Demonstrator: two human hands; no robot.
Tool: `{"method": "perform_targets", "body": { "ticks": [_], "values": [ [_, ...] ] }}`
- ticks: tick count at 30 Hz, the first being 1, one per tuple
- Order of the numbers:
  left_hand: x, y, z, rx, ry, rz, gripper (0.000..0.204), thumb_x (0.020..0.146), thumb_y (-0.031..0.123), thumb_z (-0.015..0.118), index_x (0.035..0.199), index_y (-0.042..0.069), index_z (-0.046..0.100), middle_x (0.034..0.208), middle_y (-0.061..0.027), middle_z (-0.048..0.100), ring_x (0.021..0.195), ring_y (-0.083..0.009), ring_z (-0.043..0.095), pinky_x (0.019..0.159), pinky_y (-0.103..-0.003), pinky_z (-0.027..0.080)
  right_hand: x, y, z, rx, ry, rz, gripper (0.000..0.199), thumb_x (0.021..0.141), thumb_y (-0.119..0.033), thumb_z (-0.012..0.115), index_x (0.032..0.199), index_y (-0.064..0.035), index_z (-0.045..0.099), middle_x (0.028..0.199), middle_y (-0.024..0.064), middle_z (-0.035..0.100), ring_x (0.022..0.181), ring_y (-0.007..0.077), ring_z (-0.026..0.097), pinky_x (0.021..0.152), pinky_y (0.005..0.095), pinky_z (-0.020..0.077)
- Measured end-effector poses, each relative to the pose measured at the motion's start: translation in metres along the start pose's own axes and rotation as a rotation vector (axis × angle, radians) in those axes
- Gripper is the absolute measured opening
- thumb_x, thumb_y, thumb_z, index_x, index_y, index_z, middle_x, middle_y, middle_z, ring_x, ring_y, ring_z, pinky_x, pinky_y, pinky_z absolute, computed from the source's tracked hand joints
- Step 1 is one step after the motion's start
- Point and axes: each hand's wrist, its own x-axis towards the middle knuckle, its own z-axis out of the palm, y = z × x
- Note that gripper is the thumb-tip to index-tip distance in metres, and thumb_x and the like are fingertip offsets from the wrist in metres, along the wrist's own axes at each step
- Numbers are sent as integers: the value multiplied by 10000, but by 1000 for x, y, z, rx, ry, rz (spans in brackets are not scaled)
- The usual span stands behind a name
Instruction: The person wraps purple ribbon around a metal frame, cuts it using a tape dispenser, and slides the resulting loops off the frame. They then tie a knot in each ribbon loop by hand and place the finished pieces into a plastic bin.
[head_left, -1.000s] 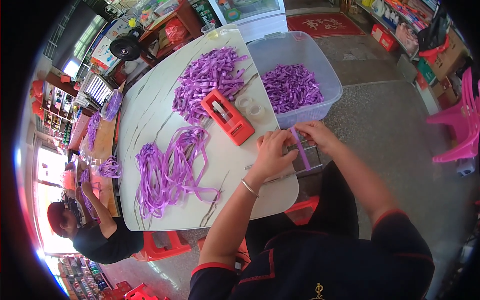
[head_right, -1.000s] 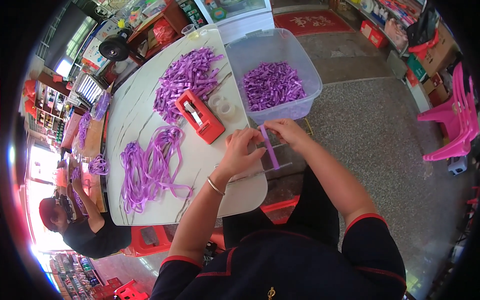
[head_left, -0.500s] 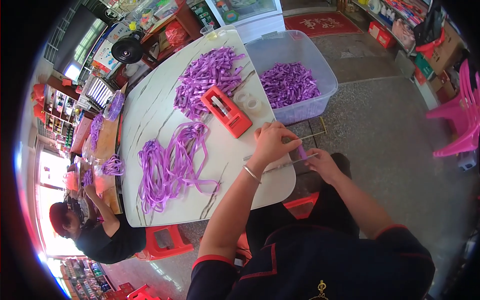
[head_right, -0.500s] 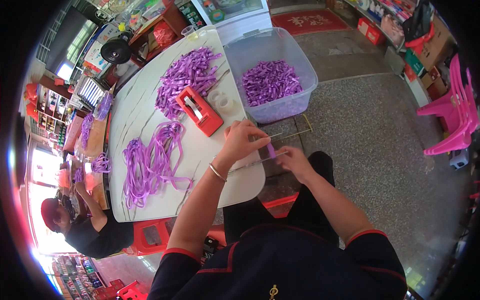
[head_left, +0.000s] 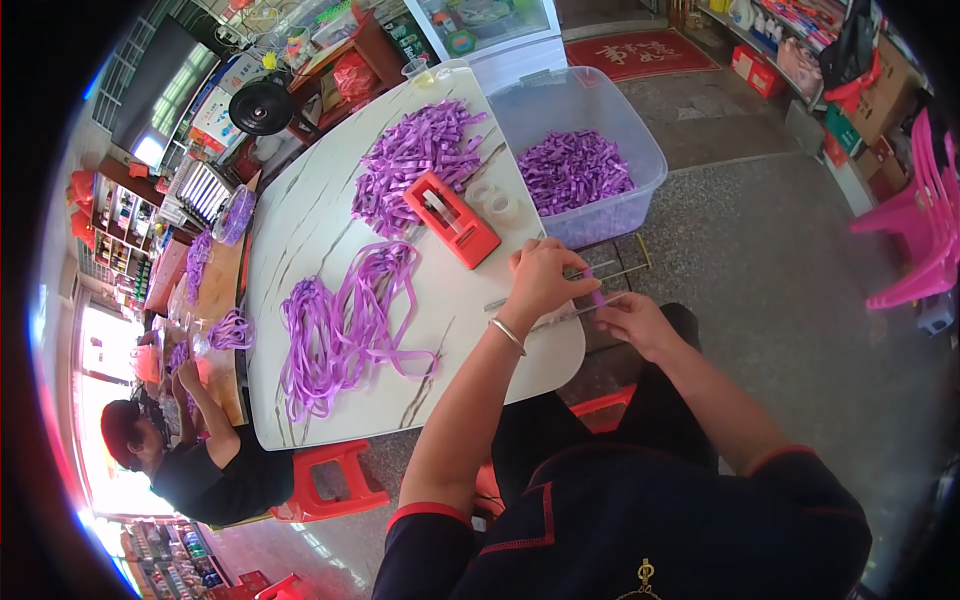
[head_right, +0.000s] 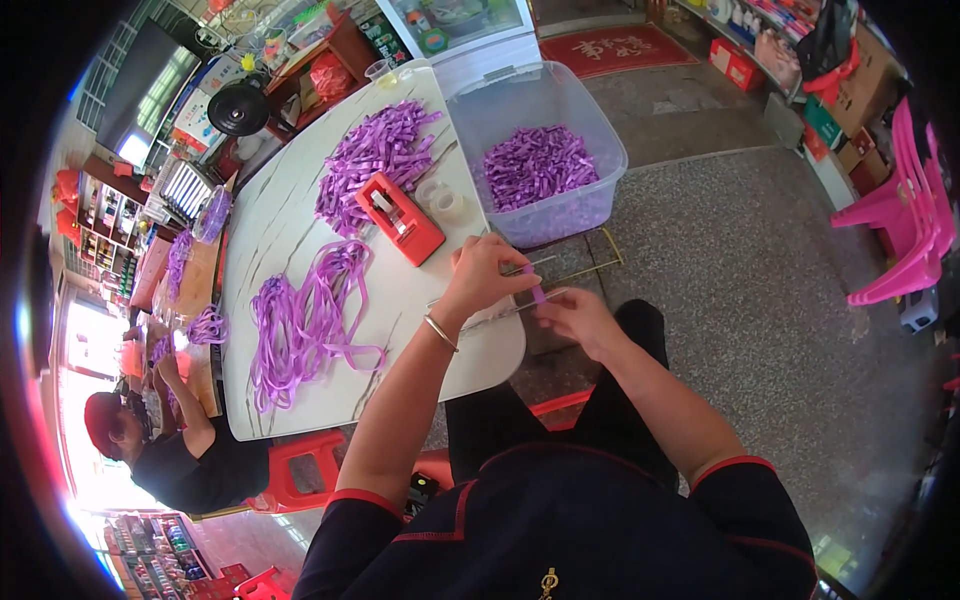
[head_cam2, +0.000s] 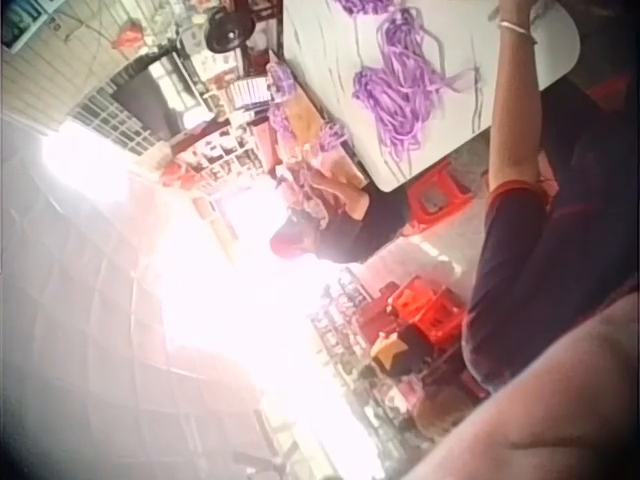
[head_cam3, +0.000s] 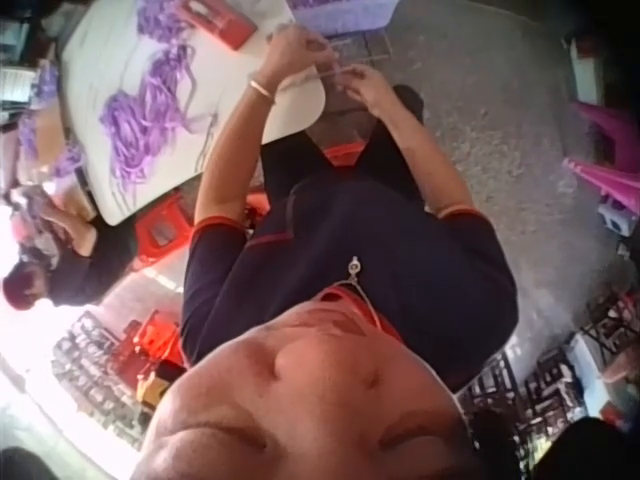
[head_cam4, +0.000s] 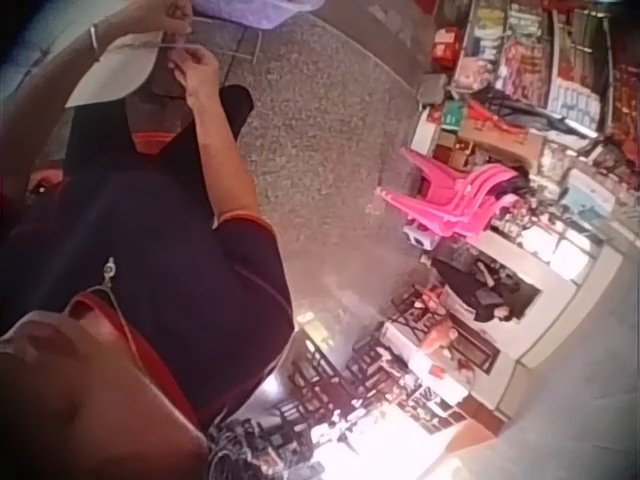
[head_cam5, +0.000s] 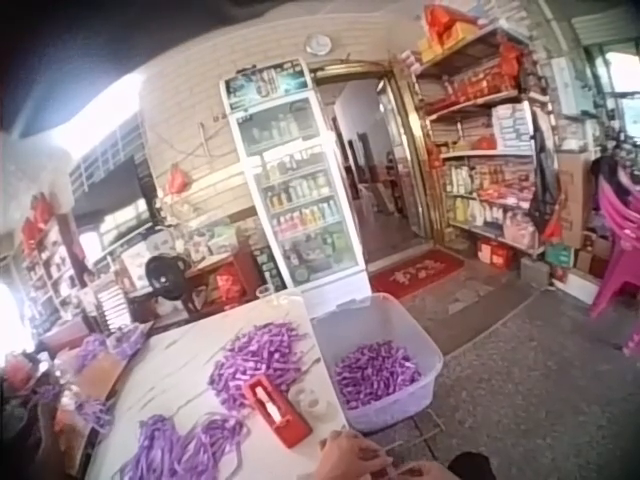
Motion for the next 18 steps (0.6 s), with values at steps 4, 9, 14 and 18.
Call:
{"method": "perform_targets", "body": {
  "ticks": [4,9,14,18],
  "values": [
    [-11,3,0,49,115,44,273,652,320,721,860,145,691,822,-34,555,881,-249,487,795,-374,345,-3,-8,5,-76,26,73,157,823,-190,631,931,-89,580,849,23,631,722,84,583,564,168,392],
    [-46,23,-1,-280,272,16,246,802,249,622,966,65,629,690,-14,479,698,-137,465,625,-250,348,-1,-8,-1,-118,-29,88,114,834,-207,623,892,-113,595,749,-18,603,651,50,555,557,171,399],
    [-102,47,3,-1202,-148,-282,316,935,262,464,1155,39,505,572,29,347,511,-47,326,466,-195,275,5,-5,-7,-53,-136,81,109,841,-219,605,851,-113,583,684,-32,552,586,41,497,497,168,338],
    [-111,57,22,-1404,-141,-463,528,969,342,344,1356,-9,266,588,43,339,528,-54,308,482,-205,263,6,-11,-10,-54,-260,59,93,831,-195,613,814,-112,575,592,-40,501,511,37,443,455,166,306]
  ]
}}
